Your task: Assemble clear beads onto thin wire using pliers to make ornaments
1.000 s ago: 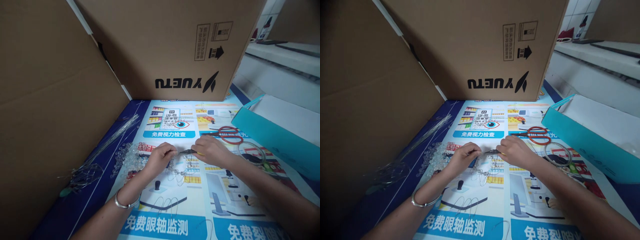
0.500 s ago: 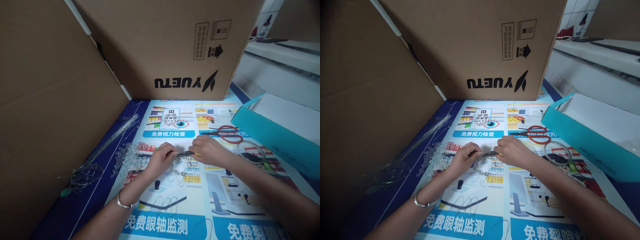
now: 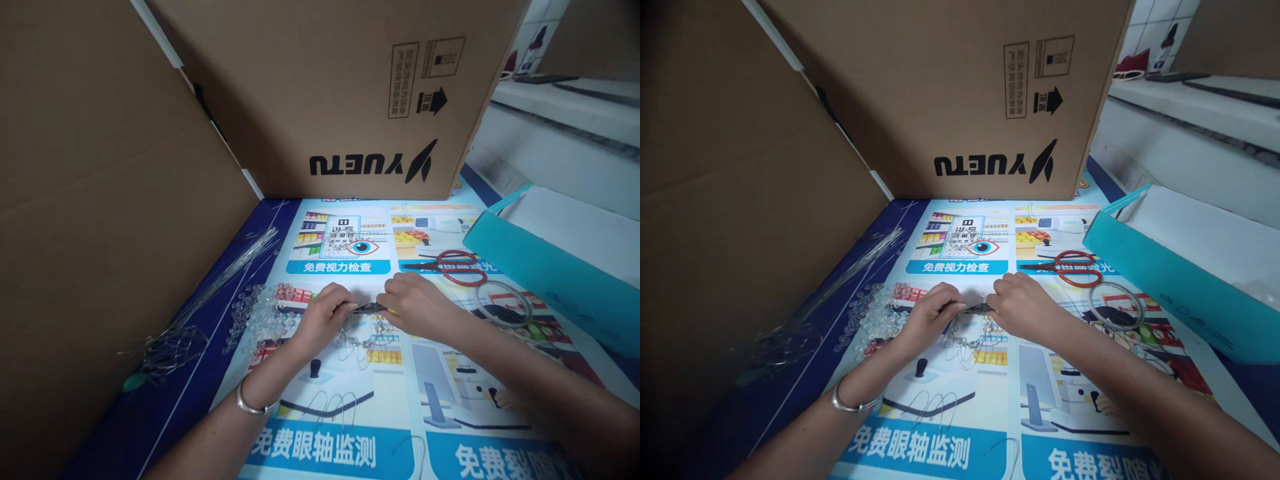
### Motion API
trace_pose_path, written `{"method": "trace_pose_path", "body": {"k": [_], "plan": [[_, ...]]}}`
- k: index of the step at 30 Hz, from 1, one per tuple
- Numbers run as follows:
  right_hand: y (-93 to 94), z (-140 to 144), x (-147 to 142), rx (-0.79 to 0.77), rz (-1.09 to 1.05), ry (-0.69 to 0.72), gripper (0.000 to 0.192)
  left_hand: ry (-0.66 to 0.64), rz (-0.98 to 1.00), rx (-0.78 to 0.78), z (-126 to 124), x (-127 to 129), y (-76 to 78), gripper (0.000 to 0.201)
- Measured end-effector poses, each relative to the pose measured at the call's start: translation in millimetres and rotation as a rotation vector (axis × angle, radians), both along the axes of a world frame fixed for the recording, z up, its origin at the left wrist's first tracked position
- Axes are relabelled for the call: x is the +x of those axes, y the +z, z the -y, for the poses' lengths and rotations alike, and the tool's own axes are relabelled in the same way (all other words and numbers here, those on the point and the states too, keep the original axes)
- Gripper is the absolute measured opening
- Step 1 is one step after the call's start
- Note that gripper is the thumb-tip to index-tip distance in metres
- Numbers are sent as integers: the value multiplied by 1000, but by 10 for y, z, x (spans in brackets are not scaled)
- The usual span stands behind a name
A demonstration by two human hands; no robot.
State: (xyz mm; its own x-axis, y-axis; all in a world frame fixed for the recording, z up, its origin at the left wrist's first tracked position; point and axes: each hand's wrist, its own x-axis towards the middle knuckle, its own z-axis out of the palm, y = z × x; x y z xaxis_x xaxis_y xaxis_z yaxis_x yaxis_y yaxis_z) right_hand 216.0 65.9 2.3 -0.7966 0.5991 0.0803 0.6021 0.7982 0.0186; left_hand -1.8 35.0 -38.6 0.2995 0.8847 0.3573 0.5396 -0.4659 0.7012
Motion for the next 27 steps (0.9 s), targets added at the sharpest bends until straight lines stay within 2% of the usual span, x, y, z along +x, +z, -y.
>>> {"method": "trace_pose_path", "body": {"k": [15, 27], "plan": [[-12, 60, -30, 26, 1, -45, 20, 16, 6, 19, 0, 10, -29, 10], [-55, 18, -19, -55, -24, -62, 21, 14, 22, -1, -9, 11, -23, 11]]}}
